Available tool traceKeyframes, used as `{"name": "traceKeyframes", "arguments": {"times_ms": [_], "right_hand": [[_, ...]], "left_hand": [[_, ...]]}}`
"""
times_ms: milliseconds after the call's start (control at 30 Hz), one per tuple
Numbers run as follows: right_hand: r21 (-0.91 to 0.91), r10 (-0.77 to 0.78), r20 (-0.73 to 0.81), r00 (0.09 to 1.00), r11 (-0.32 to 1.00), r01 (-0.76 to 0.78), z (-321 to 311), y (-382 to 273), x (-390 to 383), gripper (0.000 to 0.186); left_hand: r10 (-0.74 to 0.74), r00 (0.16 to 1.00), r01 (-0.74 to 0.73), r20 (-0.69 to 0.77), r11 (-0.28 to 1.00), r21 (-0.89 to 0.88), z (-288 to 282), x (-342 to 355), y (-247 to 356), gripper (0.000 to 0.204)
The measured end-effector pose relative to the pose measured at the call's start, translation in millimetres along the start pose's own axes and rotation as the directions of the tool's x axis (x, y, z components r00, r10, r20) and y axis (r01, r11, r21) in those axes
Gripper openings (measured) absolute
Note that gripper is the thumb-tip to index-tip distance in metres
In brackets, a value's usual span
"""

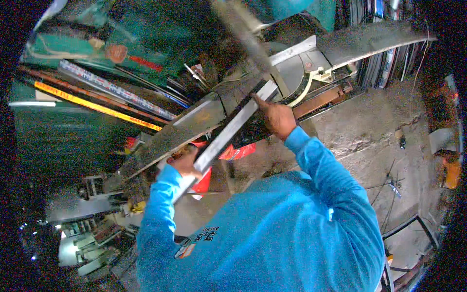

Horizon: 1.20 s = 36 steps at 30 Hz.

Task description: The person measures a window frame using a tape measure, retrieves a metal profile from a rack, and cuts the profile using a miter saw.

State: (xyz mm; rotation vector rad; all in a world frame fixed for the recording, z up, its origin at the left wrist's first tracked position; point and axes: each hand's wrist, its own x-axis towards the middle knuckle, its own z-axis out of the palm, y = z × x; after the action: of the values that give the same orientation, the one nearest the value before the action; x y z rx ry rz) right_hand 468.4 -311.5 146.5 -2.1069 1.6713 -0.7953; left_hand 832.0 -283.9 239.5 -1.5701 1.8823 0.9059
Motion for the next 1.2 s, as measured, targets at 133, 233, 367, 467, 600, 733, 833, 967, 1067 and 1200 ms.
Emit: {"name": "traceKeyframes", "arguments": {"times_ms": [133, 233, 367, 467, 600, 733, 833, 967, 1067, 1200], "right_hand": [[-0.192, 0.093, 0.007, 0.996, 0.977, -0.09, 28.0, -7.3, 35.3, 0.058], [-0.27, 0.237, 0.061, 0.97, 0.939, -0.213, 39.1, -9.1, 51.5, 0.06], [-0.293, 0.151, -0.067, 0.986, 0.942, -0.164, 48.3, -3.4, 61.9, 0.071], [-0.238, 0.121, -0.082, 0.989, 0.961, -0.137, 55.0, 2.4, 69.2, 0.063], [-0.061, 0.012, 0.017, 1.0, 0.998, -0.011, 50.8, 5.1, 57.8, 0.05], [-0.038, -0.216, 0.175, 0.961, 0.973, 0.226, 38.1, 11.4, 21.8, 0.039], [-0.409, -0.082, 0.087, 0.993, 0.906, 0.111, 51.2, 25.9, 41.3, 0.061], [-0.506, 0.215, -0.065, 0.974, 0.834, -0.218, 102.5, 13.3, 90.9, 0.085], [-0.199, -0.031, 0.127, 0.991, 0.978, 0.056, 137.5, -43.4, 77.3, 0.066], [0.666, -0.71, 0.498, 0.498, 0.681, 0.303, 152.7, -123.3, 20.8, 0.026]], "left_hand": [[0.135, 0.979, -0.146, -0.154, 0.987, -0.064, -33.7, 49.8, -49.0, 0.103], [0.295, 0.916, -0.297, -0.273, 0.954, 0.034, -57.3, 82.4, -69.2, 0.097], [0.415, 0.802, -0.43, -0.43, 0.9, 0.066, -74.5, 110.4, -82.1, 0.087], [0.335, 0.86, -0.396, -0.384, 0.914, -0.089, -76.6, 124.9, -84.5, 0.085], [0.418, 0.784, -0.519, -0.459, 0.847, -0.114, -67.5, 122.1, -93.3, 0.087], [0.365, 0.727, -0.457, -0.582, 0.889, -0.014, -52.6, 92.0, -127.8, 0.091], [0.124, 0.837, -0.31, -0.533, 0.91, -0.274, -49.9, 73.2, -153.6, 0.093], [0.004, 0.827, -0.209, -0.563, 0.931, -0.3, -57.7, 46.1, -153.6, 0.088], [-0.134, 0.892, -0.105, -0.431, 0.867, -0.486, -60.0, 27.6, -129.0, 0.084], [0.179, 0.845, -0.366, -0.504, 0.88, -0.301, -59.4, 18.6, -105.1, 0.069]]}}
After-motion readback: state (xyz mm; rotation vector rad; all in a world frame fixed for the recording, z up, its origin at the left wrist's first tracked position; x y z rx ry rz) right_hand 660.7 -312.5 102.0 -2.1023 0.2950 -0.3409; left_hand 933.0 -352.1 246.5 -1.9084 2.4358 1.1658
